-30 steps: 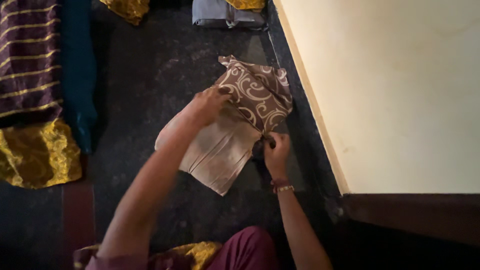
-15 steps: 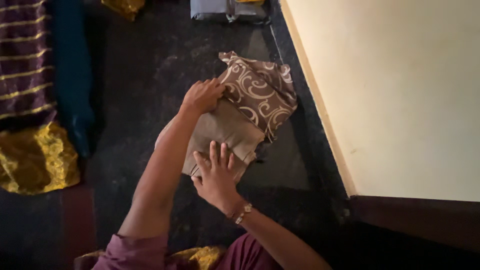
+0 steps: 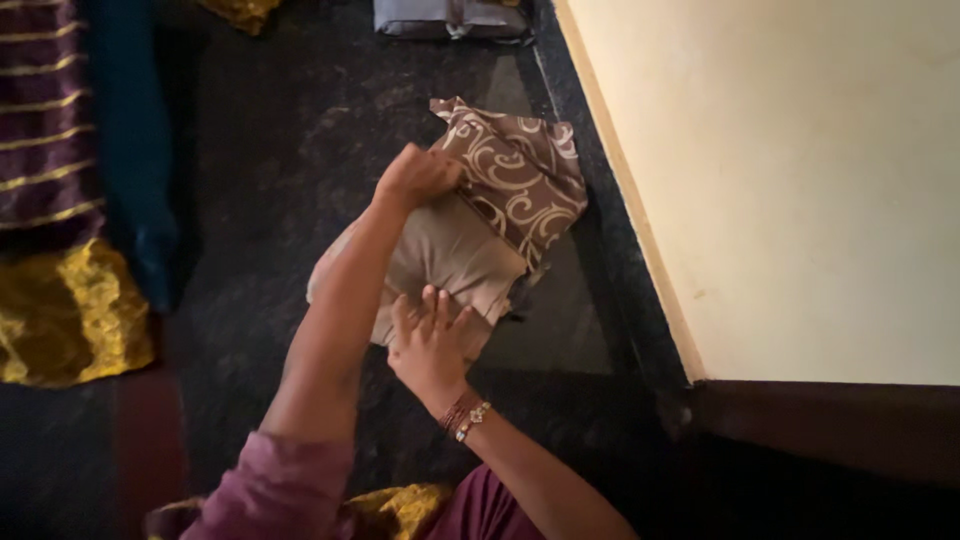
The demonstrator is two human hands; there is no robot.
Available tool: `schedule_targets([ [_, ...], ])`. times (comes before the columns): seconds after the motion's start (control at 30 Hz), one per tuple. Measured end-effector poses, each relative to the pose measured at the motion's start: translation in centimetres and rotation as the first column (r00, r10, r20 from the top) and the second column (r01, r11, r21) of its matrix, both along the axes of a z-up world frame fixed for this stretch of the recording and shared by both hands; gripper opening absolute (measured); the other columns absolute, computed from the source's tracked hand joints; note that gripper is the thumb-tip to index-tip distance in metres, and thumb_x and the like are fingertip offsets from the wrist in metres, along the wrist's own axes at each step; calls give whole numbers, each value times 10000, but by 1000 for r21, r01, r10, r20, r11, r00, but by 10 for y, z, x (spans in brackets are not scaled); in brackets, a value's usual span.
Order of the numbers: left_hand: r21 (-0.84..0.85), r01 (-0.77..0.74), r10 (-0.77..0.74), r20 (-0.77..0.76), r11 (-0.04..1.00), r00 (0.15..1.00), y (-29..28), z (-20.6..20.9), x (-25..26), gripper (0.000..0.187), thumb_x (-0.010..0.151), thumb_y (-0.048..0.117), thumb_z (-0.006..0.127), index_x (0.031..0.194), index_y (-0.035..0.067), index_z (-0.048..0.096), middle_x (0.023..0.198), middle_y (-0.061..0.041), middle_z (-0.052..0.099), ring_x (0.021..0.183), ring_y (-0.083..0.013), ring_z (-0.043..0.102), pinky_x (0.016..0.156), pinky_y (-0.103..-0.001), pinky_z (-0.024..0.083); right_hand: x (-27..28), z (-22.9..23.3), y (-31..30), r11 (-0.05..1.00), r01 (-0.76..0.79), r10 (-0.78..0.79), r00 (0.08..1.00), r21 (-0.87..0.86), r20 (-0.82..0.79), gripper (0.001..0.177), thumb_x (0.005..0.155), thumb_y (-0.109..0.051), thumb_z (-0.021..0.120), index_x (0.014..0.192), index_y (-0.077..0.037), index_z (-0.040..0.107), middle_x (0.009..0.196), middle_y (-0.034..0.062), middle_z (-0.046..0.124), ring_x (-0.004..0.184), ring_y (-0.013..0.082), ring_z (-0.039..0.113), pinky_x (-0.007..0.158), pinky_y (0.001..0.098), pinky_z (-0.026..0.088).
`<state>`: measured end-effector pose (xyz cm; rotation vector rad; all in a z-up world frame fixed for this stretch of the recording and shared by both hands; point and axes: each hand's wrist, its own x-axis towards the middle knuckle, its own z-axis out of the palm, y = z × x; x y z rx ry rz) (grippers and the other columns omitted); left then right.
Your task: The person wraps a beige cushion with a brown patterned cloth, folding and tucking the edges around the cushion. They then secure the wrapped cushion with a rubber band and place a maroon and gold striped cloth on top.
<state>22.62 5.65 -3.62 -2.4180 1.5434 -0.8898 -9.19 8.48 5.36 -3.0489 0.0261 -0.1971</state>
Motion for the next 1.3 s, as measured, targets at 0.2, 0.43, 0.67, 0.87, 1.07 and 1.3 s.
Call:
schedule_targets([
  [0.2,-37,-131,127,-88,991,988,25,19,4,63,884,202,609,860,230,660,827,3,706,744,-168,710,573,-376,497,4,-2,-18,998,36,-37,999,-55,-12,868,782,-331,755,1546,-171,376,1504,277,485,1383,438,468,1049,749,338],
  [0.43,-149,-72,5,-406,986,914,74,71,-39,158,862,127,586,973,180,685,873,-93,725,805,-295,727,684,-435,555,13,10,-24,994,57,-51,997,97,-62,937,749,-360,820,1551,-289,340,1513,253,465,1382,435,456,1059,728,343],
  [0.67,-171,-73,1,-387,983,922,132,79,-52,200,859,125,628,1055,132,670,830,-134,702,712,-328,708,651,-450,554,23,68,-37,993,72,-23,900,95,-436,1047,724,-319,832,1598,-278,258,1630,184,248,1493,391,234,1042,788,209],
  [0.87,-233,-222,72,-517,947,853,137,61,-71,225,834,114,644,1058,111,645,862,-133,686,776,-337,700,695,-458,565,54,36,-26,957,-176,185,983,232,-18,711,875,-437,674,1507,-186,467,1660,172,277,1551,363,231,1191,705,110],
  [1.07,-328,-148,-34,-490,933,871,142,57,-79,303,799,145,675,1084,58,623,879,-141,658,742,-346,682,657,-461,559,88,-20,-7,982,-153,130,974,113,187,684,925,-434,611,1533,-143,494,1612,136,446,1540,320,334,1237,667,122],
  [1.3,-302,-342,169,-480,890,861,168,46,-63,188,892,124,663,1065,101,593,930,-118,633,764,-304,691,595,-432,561,107,0,9,985,-135,112,973,104,204,745,905,-524,635,1497,-83,531,1492,207,490,1451,372,382,1203,664,164],
])
